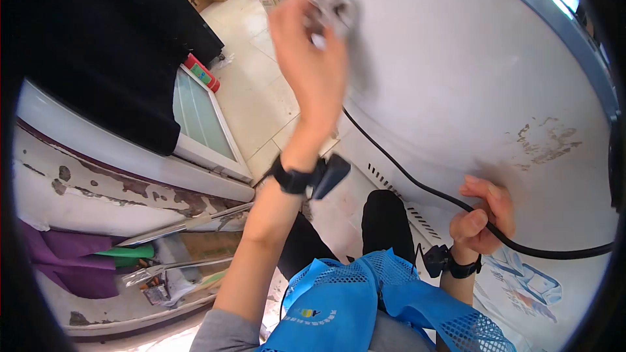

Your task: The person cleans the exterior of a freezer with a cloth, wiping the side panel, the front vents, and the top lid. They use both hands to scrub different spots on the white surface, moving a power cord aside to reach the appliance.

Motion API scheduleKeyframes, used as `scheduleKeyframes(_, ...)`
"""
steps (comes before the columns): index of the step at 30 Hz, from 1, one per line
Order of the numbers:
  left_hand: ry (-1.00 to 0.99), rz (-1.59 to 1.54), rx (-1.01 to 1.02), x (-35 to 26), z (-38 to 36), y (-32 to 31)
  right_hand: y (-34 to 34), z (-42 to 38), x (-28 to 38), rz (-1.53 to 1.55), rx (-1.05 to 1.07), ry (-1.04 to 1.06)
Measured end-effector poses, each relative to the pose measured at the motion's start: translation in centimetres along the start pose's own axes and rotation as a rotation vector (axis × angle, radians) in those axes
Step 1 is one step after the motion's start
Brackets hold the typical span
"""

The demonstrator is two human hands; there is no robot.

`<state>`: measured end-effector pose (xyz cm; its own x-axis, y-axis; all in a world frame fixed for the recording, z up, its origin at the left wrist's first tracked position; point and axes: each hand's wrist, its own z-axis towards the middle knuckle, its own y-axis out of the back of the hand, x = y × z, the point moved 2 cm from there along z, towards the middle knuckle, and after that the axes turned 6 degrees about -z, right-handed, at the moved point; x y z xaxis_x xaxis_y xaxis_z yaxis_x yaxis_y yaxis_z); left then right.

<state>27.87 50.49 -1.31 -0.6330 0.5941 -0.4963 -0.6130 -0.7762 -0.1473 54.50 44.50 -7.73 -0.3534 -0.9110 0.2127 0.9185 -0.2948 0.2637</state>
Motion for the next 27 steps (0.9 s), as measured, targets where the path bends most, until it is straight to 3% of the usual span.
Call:
scheduleKeyframes(2, -0.031, 0.030, 0.070, -2.2, -2.2, -0.1, 0.0, 0.2, 0.1, -0.015, -0.016, 0.051)
scheduleKeyframes(4, -0.376, 0.086, 0.244, -4.3, -3.0, -0.6, -0.1, 0.3, 0.0, -0.022, -0.001, 0.054)
scheduleKeyframes(7, -0.374, 0.107, 0.176, -2.6, -0.3, -0.6, 0.2, 0.5, 0.0, -0.048, 0.053, 0.047)
scheduleKeyframes(9, -0.316, 0.014, 0.093, -1.4, 0.9, -0.5, 0.6, 0.6, 0.3, -0.073, 0.095, 0.019)
scheduleKeyframes(11, 0.098, 0.010, 0.069, -1.2, 1.1, -0.7, 0.9, 0.7, 0.5, -0.059, 0.185, -0.088)
scheduleKeyframes(12, 0.105, -0.001, 0.078, -1.3, 0.5, -1.1, 1.2, 0.5, 0.8, -0.044, 0.191, -0.166)
scheduleKeyframes(14, -0.131, 0.024, 0.061, -2.3, -1.0, -1.4, 1.2, 0.4, 1.5, 0.029, 0.111, -0.257)
scheduleKeyframes(16, -0.232, 0.009, 0.153, -6.6, -3.3, -2.7, 1.7, -0.2, 1.7, 0.097, 0.034, -0.378)
scheduleKeyframes(17, -0.503, 0.058, 0.165, -9.6, -5.2, -4.1, 2.4, -1.0, 1.6, 0.076, 0.038, -0.385)
scheduleKeyframes(18, -0.315, 0.028, 0.562, -12.4, -5.5, -4.4, 3.1, -1.7, 1.6, -0.062, -0.015, -0.310)
scheduleKeyframes(19, -0.523, -0.018, 0.560, -14.0, -7.6, -4.6, 3.6, -2.4, 1.8, -0.200, -0.067, -0.236)
scheduleKeyframes(20, -0.661, -0.106, 0.321, -13.6, -9.6, -5.9, 3.8, -2.8, 2.2, -0.208, -0.064, -0.244)
scheduleKeyframes(21, -0.657, -0.116, 0.326, -13.2, -10.4, -5.4, 4.1, -3.2, 2.5, -0.254, -0.131, -0.260)
scheduleKeyframes(23, -0.680, -0.153, 0.580, -12.3, -11.8, -4.2, 4.7, -3.4, 2.7, -0.314, -0.200, -0.277)
scheduleKeyframes(25, -0.752, -0.075, 0.651, -8.5, -13.3, -2.3, 4.8, -3.3, 2.4, 0.003, -0.147, -0.355)
scheduleKeyframes(27, -0.621, -0.047, 0.650, -6.4, -11.1, -1.2, 5.0, -3.1, 2.4, -0.060, -0.143, -0.363)
